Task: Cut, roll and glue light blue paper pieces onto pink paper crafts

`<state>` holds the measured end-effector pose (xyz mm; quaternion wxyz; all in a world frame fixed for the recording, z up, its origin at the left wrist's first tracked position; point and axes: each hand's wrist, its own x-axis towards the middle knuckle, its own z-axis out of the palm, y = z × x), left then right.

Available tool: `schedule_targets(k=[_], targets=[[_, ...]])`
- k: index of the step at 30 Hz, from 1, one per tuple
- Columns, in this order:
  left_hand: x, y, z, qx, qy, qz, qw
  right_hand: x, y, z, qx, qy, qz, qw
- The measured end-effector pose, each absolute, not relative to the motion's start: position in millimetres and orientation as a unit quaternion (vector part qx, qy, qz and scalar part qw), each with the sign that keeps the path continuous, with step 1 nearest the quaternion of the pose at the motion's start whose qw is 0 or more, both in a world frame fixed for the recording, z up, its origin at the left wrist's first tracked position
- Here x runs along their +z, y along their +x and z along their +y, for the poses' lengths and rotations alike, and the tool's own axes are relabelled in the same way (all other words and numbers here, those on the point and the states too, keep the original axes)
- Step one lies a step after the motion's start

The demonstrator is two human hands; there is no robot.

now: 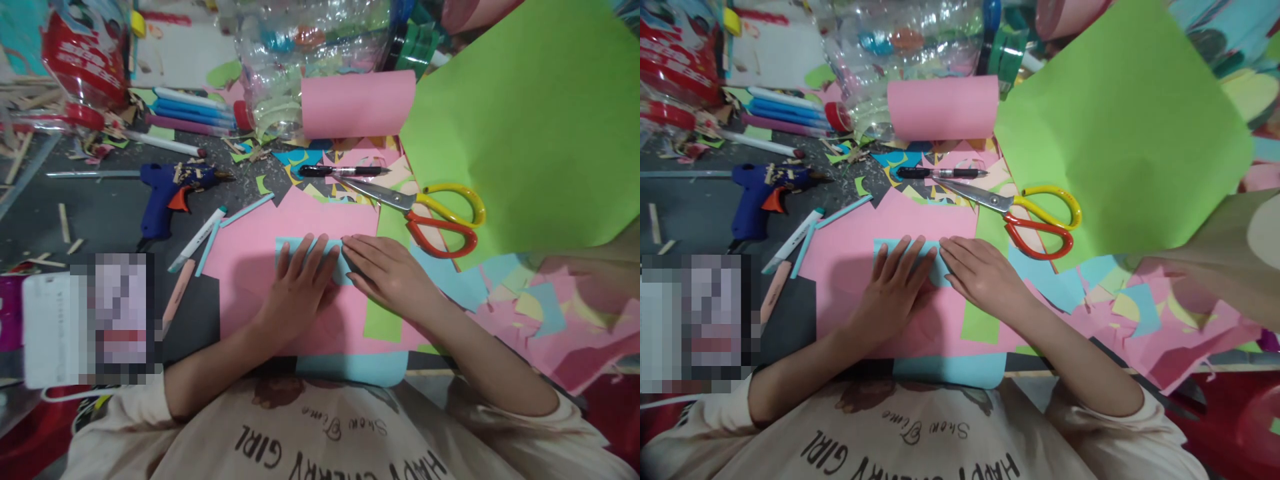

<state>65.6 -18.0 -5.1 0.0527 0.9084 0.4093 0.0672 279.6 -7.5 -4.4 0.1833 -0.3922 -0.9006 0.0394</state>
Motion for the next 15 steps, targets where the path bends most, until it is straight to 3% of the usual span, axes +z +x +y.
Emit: schedule_targets(k=[15], targets=[[-4.8,66.2,-20.4,0.048,0.909,0.41,0.056,-6.1,280.1,-6.7,0.062,-0.396,-0.901,0.169]])
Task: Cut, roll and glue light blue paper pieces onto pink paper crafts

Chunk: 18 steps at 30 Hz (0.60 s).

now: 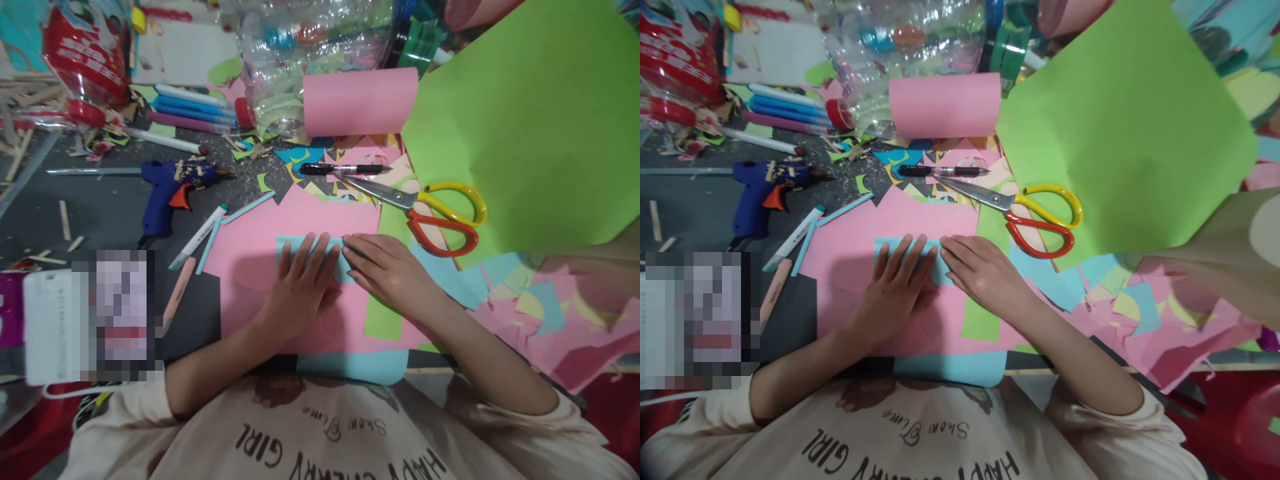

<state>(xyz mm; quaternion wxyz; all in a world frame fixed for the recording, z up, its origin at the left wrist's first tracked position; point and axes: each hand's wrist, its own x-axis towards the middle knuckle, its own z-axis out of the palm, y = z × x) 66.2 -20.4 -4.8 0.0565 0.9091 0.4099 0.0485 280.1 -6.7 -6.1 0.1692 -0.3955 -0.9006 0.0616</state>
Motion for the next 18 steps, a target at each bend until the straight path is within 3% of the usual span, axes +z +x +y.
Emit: schedule_targets(k=[18], targets=[[-4.3,68.1,-22.7,0.033,0.912,0.405,0.054,-6.6,280.6,-6.0,0.058,-0.396,-0.898,0.186]])
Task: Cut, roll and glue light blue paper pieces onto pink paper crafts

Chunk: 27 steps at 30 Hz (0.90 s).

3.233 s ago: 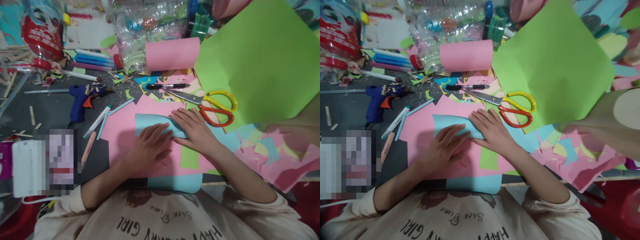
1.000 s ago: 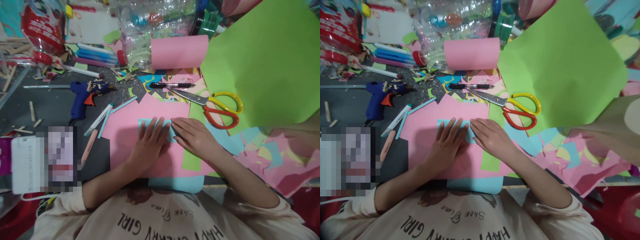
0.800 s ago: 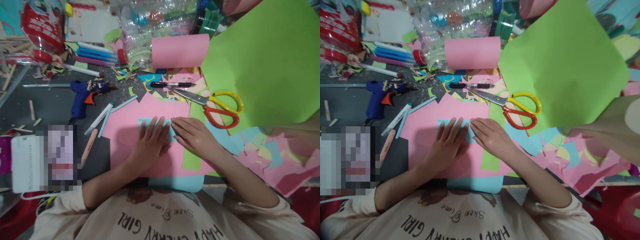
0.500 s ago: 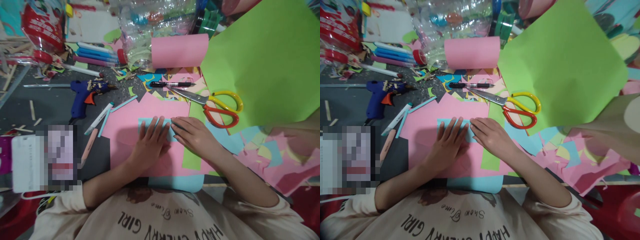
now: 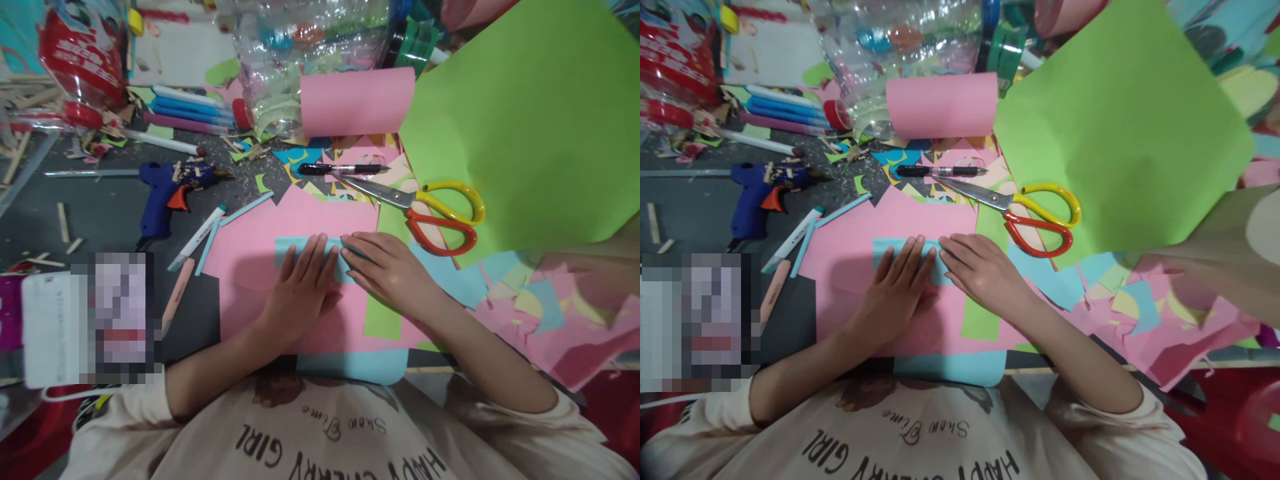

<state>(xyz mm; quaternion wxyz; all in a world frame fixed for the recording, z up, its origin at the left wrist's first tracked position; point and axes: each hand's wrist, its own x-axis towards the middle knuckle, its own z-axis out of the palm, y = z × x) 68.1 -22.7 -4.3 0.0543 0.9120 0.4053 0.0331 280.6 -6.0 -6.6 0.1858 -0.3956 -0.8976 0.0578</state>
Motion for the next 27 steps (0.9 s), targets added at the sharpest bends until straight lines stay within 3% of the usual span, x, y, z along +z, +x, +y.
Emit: schedule_targets(k=[27], targets=[[-7,69,-21,0.059,0.907,0.416,0.039,-7,259,-26,-0.004,-0.374,-0.921,0.112]])
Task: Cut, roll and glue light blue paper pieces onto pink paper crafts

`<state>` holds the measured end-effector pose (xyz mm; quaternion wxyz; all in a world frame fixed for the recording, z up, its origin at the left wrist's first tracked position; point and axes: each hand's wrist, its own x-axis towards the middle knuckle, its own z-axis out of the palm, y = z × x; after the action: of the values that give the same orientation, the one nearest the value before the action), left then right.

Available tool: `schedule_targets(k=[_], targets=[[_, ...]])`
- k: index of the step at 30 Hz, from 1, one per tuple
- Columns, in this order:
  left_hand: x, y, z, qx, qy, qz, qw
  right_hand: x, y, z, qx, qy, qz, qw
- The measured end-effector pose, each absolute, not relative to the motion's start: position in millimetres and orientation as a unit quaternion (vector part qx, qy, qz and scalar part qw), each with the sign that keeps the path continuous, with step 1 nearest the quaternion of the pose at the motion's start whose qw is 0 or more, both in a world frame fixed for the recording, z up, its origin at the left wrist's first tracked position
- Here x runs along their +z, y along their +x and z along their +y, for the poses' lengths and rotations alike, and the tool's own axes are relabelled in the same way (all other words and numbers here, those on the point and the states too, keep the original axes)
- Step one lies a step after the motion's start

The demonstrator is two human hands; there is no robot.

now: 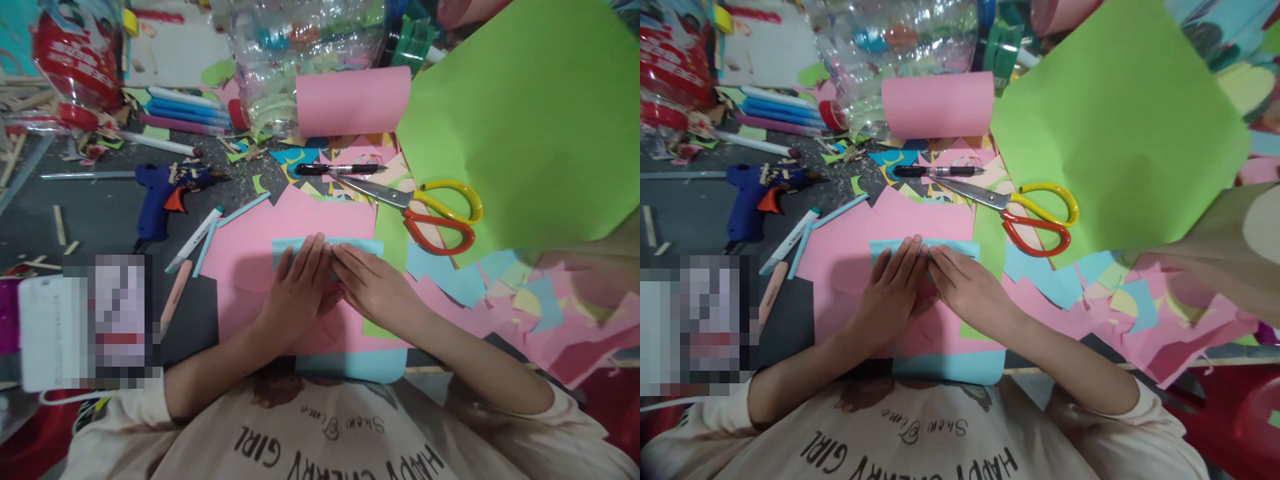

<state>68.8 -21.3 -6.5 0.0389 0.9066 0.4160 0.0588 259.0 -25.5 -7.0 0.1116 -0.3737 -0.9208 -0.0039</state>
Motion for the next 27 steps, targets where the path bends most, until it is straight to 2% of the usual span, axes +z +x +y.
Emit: schedule_targets(k=[14,21,27], targets=[[-7,67,-19,0.056,0.908,0.409,0.074,-6,262,-21,0.018,-0.381,-0.917,0.12],[-9,66,-19,0.064,0.906,0.409,0.086,-14,270,-23,0.11,-0.411,-0.887,0.18],[-8,67,-19,0.066,0.909,0.405,0.063,-10,267,-23,0.06,-0.417,-0.891,0.166]])
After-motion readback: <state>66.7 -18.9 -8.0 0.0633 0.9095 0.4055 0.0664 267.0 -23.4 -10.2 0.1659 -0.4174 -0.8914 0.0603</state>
